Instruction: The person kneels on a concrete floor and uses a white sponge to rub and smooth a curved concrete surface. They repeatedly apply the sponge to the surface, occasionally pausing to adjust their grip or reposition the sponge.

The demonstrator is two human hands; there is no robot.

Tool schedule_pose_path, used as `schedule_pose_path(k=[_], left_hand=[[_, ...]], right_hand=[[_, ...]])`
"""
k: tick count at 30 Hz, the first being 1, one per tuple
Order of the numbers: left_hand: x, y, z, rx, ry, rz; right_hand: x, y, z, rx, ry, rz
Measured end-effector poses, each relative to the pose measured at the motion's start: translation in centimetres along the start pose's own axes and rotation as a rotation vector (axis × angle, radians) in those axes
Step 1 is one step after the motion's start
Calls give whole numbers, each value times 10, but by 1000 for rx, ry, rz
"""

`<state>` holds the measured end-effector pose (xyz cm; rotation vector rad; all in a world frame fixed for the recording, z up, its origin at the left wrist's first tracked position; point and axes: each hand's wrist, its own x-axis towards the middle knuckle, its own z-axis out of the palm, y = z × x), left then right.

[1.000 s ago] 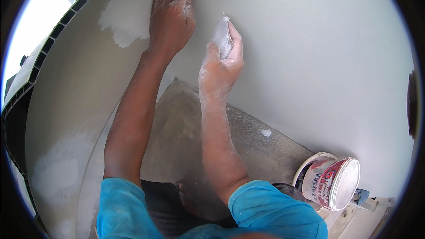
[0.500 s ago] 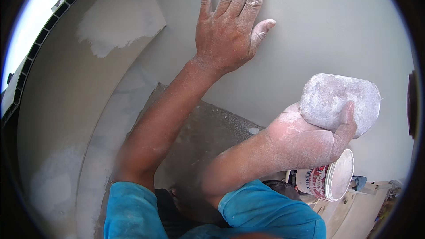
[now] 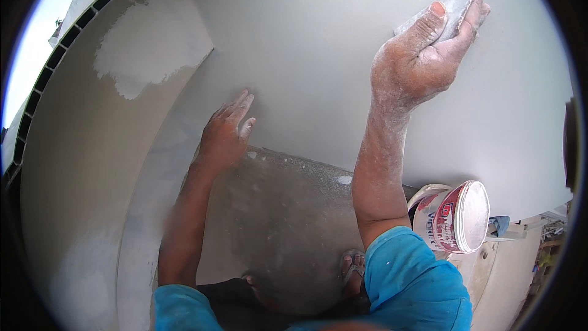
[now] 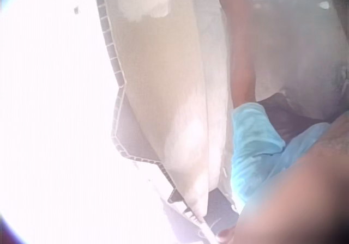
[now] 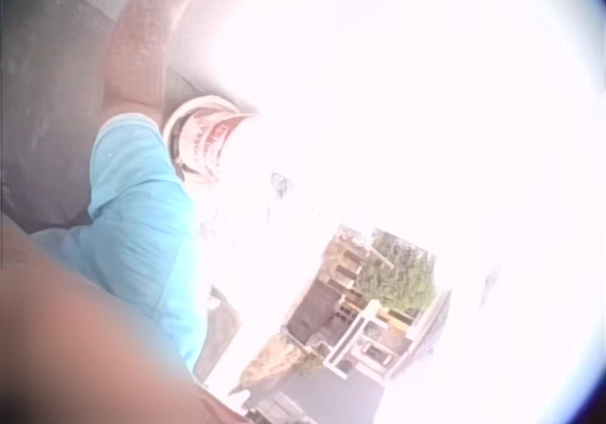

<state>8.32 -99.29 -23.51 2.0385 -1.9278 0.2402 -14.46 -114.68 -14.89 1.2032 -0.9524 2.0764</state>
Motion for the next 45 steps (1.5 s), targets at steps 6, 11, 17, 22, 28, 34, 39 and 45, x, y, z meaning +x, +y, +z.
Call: schedule_pose_path(k=[6, 11, 17, 22, 28, 34, 39, 45], left_hand=[[-18, -20, 7, -165, -62, -58], [-38, -78, -1, -236, -7, -190], [-13, -42, -2, -409, 37, -193], [-4, 70, 85, -1796, 12, -666], [-86, -10, 174, -742, -288, -595], [-235, -77, 220, 4, -600, -794], [-301, -94, 255, 74, -693, -604], [-296, -108, 237, 126, -675, -700]], right_hand=[[-112, -34, 14, 119, -752, -639], [55, -16, -14, -256, -1079, -115], [-28, 5, 0, 94, -595, -748], [-73, 14, -28, 490, -737, -409], [-82, 40, -82, 314, -951, -327], [-111, 47, -117, 209, -970, -240], [-160, 33, -144, 80, -1043, -311], [-246, 5, -215, 715, -1676, -10]])
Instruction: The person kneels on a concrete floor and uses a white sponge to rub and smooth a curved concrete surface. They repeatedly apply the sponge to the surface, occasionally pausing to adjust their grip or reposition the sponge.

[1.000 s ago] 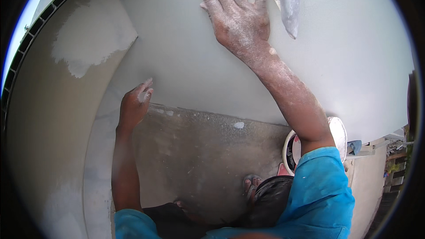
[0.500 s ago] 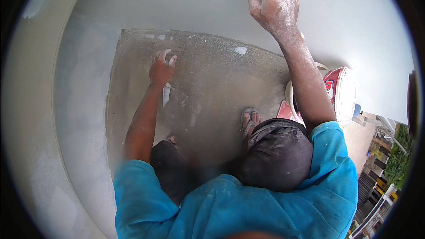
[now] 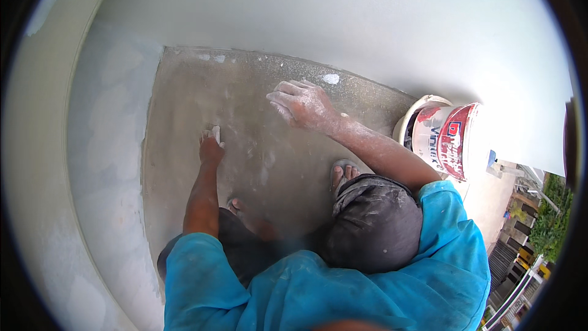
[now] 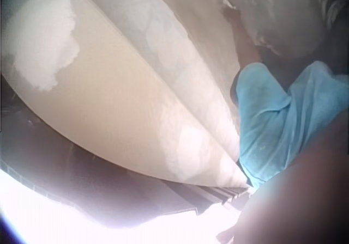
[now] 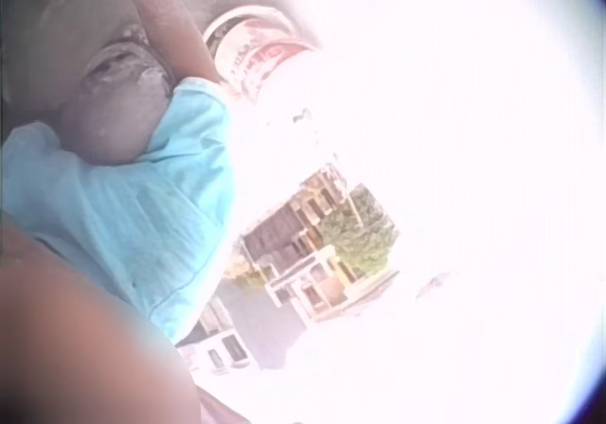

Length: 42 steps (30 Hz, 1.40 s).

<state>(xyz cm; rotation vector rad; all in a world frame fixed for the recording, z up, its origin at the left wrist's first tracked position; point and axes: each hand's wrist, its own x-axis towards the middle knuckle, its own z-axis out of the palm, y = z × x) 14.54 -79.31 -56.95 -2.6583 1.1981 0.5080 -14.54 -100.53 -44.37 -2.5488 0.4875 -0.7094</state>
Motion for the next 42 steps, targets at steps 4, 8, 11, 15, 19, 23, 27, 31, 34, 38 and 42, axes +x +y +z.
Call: schedule_pose_path(k=[4, 8, 11, 15, 19, 23, 27, 31, 34, 38, 42], left_hand=[[11, 43, -49, -397, -30, -78], [11, 116, -99, -1674, -293, 267], [-14, 162, -148, -1742, -347, 416], [-18, 172, -171, -1669, -352, 448], [-24, 187, -177, -1803, -471, 333], [-8, 218, -208, -1898, 393, 187], [17, 240, -248, -1629, 866, 143], [21, 343, -215, -1259, 1085, 497], [9, 368, -177, -1279, 949, 656], [40, 351, -181, -1262, 943, 563], [16, 367, -154, -1292, 809, 584]], right_hand=[[-2, -12, 2, 151, -46, 201], [13, -1, 19, 460, 70, 559], [28, -3, -3, 1006, -93, 779], [39, -8, -23, 1151, 38, 851], [45, -7, -42, 967, 258, 838], [37, 2, -53, 558, 479, 744], [26, 11, -50, 641, 431, 682], [24, 9, -55, 728, 640, 664], [14, 25, -73, 706, 826, 667], [5, 28, -86, 686, 894, 632], [10, 23, -84, 758, 840, 577]])
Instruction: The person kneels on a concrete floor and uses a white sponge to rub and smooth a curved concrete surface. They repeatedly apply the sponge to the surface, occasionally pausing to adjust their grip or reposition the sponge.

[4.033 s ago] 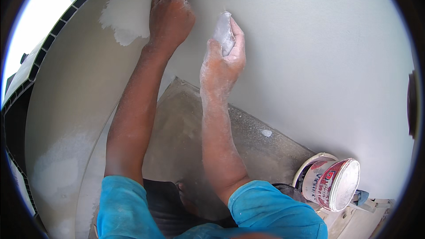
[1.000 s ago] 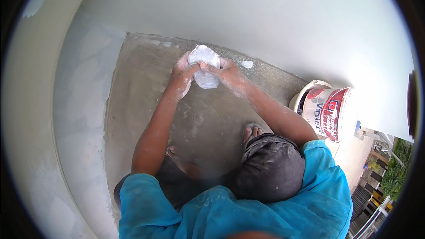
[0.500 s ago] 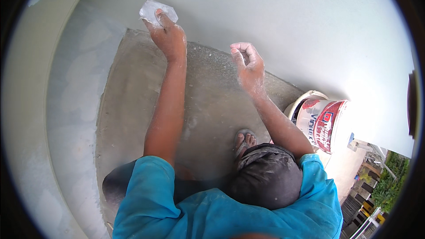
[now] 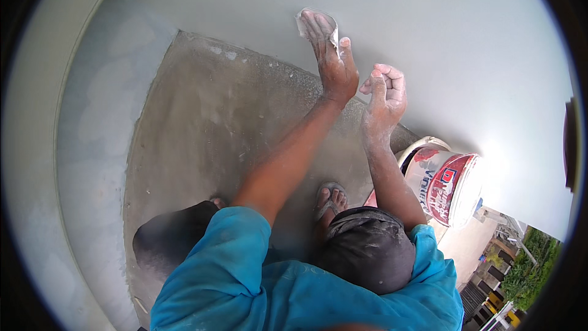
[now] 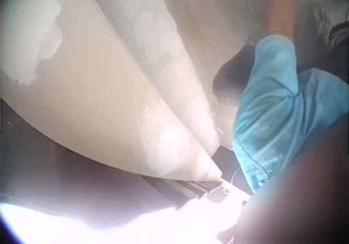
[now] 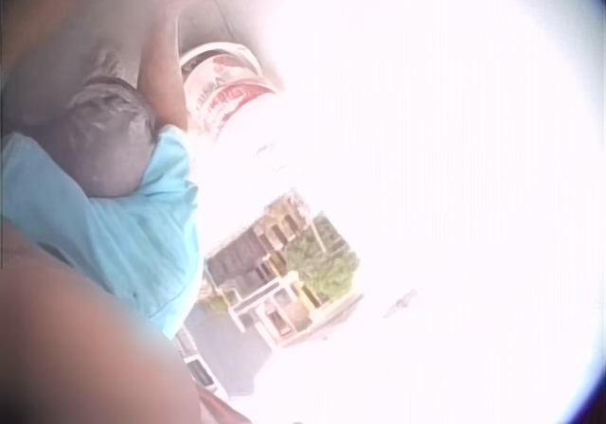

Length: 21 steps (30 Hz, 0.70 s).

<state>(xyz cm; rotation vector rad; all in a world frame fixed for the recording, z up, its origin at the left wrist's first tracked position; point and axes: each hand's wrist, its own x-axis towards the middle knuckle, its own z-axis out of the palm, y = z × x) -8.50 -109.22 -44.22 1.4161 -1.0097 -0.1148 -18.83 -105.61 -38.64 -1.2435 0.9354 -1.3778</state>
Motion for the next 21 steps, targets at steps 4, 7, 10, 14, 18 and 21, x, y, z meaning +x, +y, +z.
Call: schedule_pose_path(k=[4, 7, 10, 14, 18, 21], left_hand=[[13, 5, -1, 141, 104, 162], [20, 16, 5, 77, 188, 86], [2, 13, 7, 126, 109, 144], [7, 19, 3, 85, 145, 115], [-11, 10, 5, -16, 119, 98], [8, -2, -8, -117, 225, 4]], right_hand=[[-1, -4, 1, 59, 1, -13], [-3, -5, -2, 64, 11, 8], [3, 0, -10, 72, 21, -9], [-2, -5, -8, 32, 13, 14], [-2, -1, -12, 65, -2, -23], [-1, -1, -11, 75, -8, -12]])
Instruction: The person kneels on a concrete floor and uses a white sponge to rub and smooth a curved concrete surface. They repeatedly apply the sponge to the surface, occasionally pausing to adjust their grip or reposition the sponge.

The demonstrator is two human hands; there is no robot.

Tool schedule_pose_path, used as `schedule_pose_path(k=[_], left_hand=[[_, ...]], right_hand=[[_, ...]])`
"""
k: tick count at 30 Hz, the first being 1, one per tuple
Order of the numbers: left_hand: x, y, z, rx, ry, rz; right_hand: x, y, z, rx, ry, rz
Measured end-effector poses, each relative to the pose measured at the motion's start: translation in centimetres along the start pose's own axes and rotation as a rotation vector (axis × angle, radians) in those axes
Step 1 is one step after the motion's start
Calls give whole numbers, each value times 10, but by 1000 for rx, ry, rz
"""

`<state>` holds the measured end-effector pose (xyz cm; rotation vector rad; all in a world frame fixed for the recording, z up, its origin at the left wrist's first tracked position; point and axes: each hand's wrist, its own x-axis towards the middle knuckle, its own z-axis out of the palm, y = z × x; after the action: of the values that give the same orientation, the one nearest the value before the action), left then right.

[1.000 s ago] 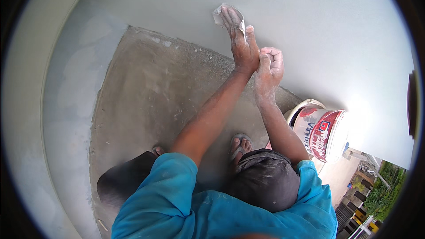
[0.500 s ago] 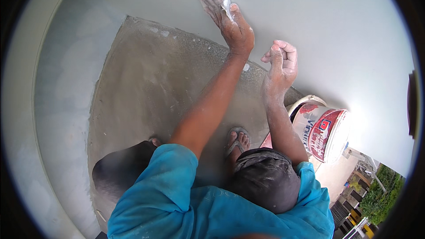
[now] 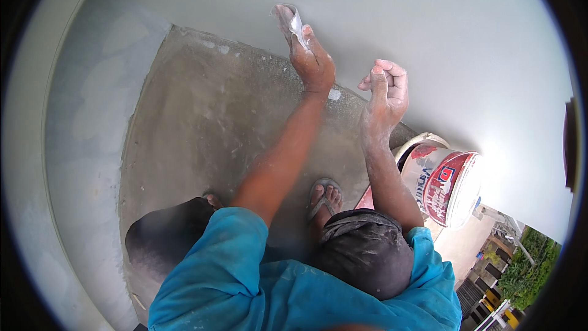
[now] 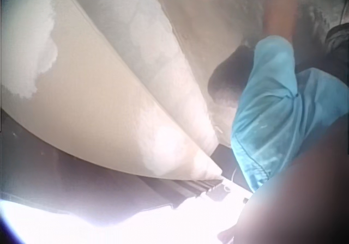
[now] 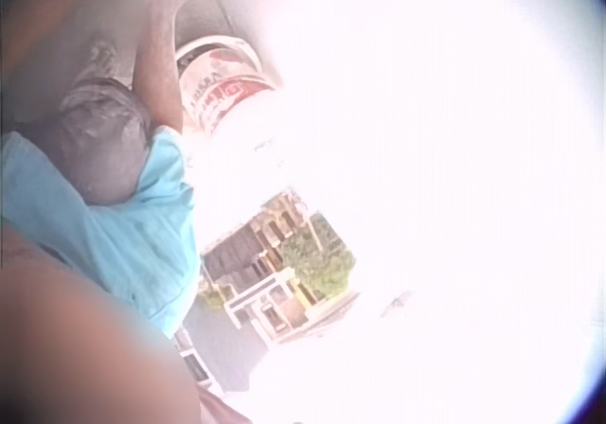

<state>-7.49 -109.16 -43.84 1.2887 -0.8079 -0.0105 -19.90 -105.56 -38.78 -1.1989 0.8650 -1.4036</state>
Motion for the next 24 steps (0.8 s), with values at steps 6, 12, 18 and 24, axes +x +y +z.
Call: schedule_pose_path(k=[6, 12, 18, 24], left_hand=[[-10, 17, 9, 147, -62, 136], [13, 27, 16, 28, -39, -199], [20, 30, 10, 55, -36, -111], [-3, 8, 5, 293, -133, 183]], right_hand=[[-3, 4, 4, 27, -23, 10], [-9, 5, 3, -1, -22, 64], [-6, 11, 2, -31, -7, 69], [-6, 20, 1, -47, -29, 95]])
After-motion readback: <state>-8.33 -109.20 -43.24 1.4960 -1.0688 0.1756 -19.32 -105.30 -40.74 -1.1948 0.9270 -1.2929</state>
